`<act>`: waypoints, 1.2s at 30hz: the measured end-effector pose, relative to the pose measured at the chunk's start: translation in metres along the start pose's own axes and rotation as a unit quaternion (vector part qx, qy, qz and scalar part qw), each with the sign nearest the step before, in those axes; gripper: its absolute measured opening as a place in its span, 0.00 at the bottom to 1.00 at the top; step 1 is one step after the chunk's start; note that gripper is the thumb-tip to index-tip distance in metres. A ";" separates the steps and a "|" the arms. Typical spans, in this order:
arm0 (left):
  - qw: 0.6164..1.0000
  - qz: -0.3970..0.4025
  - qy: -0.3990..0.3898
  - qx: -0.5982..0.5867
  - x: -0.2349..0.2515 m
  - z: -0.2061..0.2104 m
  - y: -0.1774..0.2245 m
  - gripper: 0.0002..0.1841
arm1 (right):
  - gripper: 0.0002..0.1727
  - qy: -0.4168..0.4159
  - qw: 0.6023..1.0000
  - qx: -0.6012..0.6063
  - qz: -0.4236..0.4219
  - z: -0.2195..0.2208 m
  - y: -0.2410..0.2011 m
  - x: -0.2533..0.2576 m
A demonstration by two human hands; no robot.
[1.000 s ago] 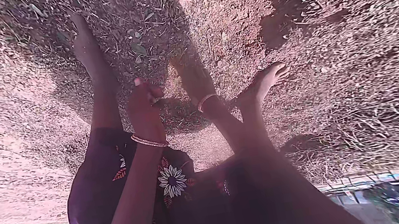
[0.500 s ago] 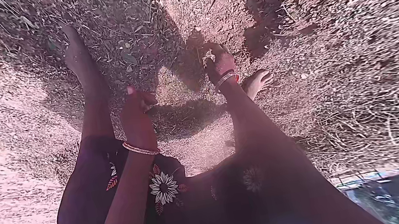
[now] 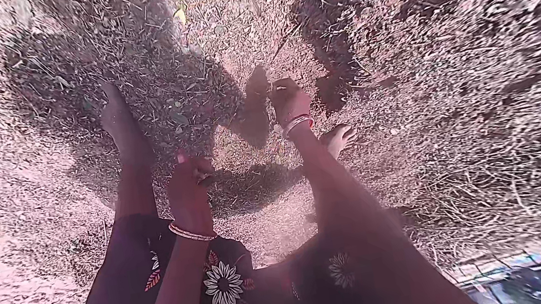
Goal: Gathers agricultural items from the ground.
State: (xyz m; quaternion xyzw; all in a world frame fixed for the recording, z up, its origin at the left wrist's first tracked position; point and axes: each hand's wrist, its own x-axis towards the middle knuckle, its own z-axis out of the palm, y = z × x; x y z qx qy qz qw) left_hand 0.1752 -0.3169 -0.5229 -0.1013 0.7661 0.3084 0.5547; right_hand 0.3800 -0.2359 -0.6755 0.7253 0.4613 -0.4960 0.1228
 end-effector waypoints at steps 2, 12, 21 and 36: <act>1.000 0.003 0.003 -0.009 0.002 0.000 0.003 0.24 | 0.15 -0.132 0.979 0.111 -0.108 -0.019 -0.014 -0.041; 0.951 -0.205 -0.225 0.057 -0.013 0.009 0.012 0.22 | 0.39 0.002 0.987 -0.133 -0.088 -0.062 -0.087 0.089; 0.972 -0.142 -0.167 0.079 -0.009 0.009 0.015 0.21 | 0.43 -0.251 0.940 -0.057 -0.226 -0.027 -0.097 0.083; 0.983 -0.125 -0.132 0.036 -0.008 0.008 0.009 0.22 | 0.43 -0.154 0.970 -0.166 -0.089 0.015 -0.041 0.095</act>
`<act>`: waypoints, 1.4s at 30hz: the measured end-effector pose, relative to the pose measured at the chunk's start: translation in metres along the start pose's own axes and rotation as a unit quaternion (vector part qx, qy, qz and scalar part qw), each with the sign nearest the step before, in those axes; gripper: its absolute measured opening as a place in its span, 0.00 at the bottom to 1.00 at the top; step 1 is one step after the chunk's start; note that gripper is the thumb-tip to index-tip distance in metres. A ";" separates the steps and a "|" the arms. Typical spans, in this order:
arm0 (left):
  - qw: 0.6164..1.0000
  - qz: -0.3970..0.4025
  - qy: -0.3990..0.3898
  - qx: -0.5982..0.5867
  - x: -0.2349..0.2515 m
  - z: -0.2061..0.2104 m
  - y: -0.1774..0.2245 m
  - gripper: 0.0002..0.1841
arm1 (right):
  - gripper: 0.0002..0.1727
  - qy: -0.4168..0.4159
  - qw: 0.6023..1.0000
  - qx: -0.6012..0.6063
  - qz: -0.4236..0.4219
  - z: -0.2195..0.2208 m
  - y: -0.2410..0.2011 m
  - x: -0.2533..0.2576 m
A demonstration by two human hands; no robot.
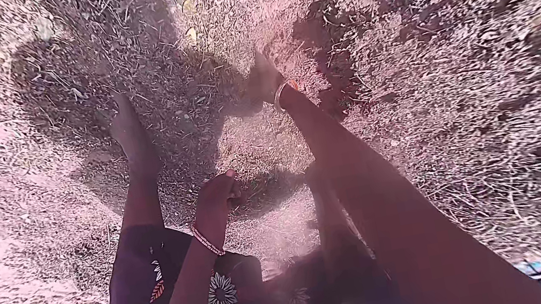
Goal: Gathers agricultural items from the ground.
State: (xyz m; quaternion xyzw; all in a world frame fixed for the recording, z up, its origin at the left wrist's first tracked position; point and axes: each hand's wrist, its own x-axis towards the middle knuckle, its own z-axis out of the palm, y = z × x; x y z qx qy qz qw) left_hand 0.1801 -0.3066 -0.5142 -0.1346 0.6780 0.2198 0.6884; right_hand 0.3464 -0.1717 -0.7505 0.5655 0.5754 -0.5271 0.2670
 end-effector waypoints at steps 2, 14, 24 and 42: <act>1.000 0.003 -0.008 0.005 0.000 0.002 0.002 0.22 | 0.45 -0.105 0.990 0.053 -0.077 0.004 0.004 -0.035; 1.000 -0.002 0.007 0.027 0.004 -0.002 0.001 0.21 | 0.69 0.018 0.968 -0.215 0.131 -0.025 0.031 -0.010; 0.999 0.015 -0.014 0.035 -0.004 -0.004 0.008 0.21 | 0.39 -0.085 0.973 -0.205 0.066 -0.009 0.020 -0.080; 0.999 0.008 -0.027 0.043 -0.001 -0.001 -0.006 0.20 | 0.37 -0.055 0.960 -0.266 0.074 -0.017 0.045 -0.069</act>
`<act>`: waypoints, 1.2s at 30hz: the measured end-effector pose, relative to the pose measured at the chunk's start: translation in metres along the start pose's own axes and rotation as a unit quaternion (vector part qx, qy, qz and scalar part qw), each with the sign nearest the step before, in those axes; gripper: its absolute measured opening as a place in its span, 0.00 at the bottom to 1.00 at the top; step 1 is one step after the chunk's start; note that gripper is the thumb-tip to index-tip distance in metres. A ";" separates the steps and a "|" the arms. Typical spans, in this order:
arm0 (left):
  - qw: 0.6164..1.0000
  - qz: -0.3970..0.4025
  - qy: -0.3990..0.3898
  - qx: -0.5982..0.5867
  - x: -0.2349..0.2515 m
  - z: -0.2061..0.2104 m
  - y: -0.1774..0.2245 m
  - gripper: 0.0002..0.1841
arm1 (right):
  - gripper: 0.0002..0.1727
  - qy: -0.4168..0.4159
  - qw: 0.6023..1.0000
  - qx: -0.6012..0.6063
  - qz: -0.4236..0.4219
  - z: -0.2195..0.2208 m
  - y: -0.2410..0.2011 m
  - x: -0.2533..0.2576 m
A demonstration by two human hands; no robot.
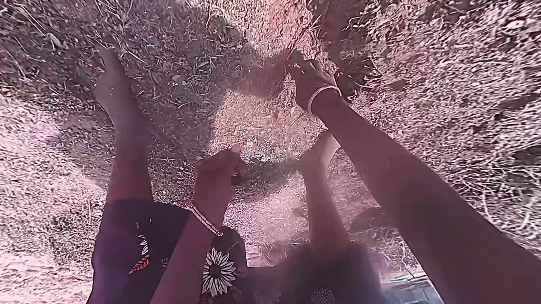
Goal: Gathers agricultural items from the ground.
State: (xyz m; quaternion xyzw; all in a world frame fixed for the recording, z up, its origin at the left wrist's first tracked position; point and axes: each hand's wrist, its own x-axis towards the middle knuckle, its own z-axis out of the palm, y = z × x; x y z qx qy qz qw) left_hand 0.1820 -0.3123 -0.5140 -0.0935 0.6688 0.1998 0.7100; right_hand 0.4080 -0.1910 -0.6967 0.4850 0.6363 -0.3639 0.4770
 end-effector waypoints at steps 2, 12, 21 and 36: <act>1.000 0.001 -0.001 0.012 0.003 -0.002 -0.003 0.21 | 0.47 0.069 0.997 -0.004 0.033 -0.004 0.015 0.023; 0.999 0.014 -0.009 0.033 0.000 0.003 0.007 0.21 | 0.30 -0.221 0.943 0.230 -0.089 0.077 -0.011 -0.070; 0.999 0.026 -0.007 0.047 0.002 -0.001 -0.012 0.20 | 0.55 0.047 0.982 0.162 0.088 0.070 0.032 0.015; 0.996 0.029 0.013 0.085 0.006 -0.004 -0.018 0.21 | 0.40 0.071 0.971 0.224 0.034 0.056 0.016 -0.017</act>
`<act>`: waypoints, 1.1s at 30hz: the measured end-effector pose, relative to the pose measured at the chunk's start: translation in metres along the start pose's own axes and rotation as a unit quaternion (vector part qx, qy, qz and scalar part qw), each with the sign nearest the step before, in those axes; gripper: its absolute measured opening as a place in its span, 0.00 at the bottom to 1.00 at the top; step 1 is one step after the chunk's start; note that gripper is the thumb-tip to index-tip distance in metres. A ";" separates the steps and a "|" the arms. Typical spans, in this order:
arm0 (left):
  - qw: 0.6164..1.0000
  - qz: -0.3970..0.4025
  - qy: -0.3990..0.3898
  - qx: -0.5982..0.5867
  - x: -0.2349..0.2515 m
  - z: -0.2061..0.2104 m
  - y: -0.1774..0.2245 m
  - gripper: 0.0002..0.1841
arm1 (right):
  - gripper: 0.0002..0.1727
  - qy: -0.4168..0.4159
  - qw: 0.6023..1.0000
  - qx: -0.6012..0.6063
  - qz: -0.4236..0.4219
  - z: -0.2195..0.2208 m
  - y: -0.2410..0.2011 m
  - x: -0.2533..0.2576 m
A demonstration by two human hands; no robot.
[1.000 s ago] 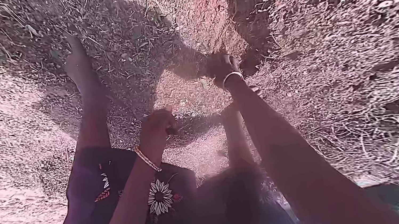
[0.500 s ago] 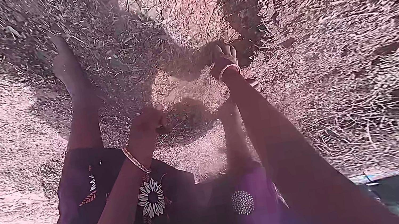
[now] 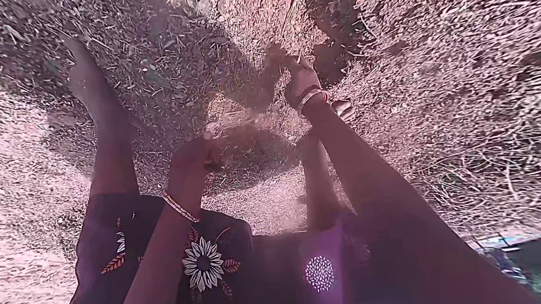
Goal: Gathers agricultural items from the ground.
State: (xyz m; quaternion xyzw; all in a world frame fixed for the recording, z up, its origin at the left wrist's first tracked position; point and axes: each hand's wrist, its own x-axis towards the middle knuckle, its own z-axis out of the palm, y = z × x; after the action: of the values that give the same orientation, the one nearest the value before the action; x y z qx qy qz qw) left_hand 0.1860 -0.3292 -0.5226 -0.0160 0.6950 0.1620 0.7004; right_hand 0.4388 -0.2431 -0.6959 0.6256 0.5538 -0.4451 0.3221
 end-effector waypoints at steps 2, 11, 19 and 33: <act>1.000 0.010 -0.002 0.001 0.002 0.000 -0.003 0.21 | 0.50 0.090 0.995 -0.022 0.034 -0.005 0.000 0.042; 0.997 0.055 0.028 -0.048 -0.001 -0.006 0.008 0.21 | 0.20 -0.034 0.974 0.222 0.001 0.001 -0.007 0.023; 0.989 0.071 0.105 -0.079 0.002 -0.013 0.013 0.20 | 0.18 -0.064 0.995 0.052 0.057 -0.020 -0.006 -0.013; 0.986 0.057 0.123 -0.101 0.006 -0.008 0.009 0.18 | 0.20 0.121 0.977 0.143 0.099 -0.009 -0.031 -0.045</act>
State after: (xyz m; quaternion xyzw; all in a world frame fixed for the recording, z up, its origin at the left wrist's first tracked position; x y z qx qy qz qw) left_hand 0.1761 -0.3215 -0.5274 -0.0667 0.7555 0.2680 0.5941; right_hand 0.4108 -0.2477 -0.6489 0.7664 0.4545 -0.4063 0.2024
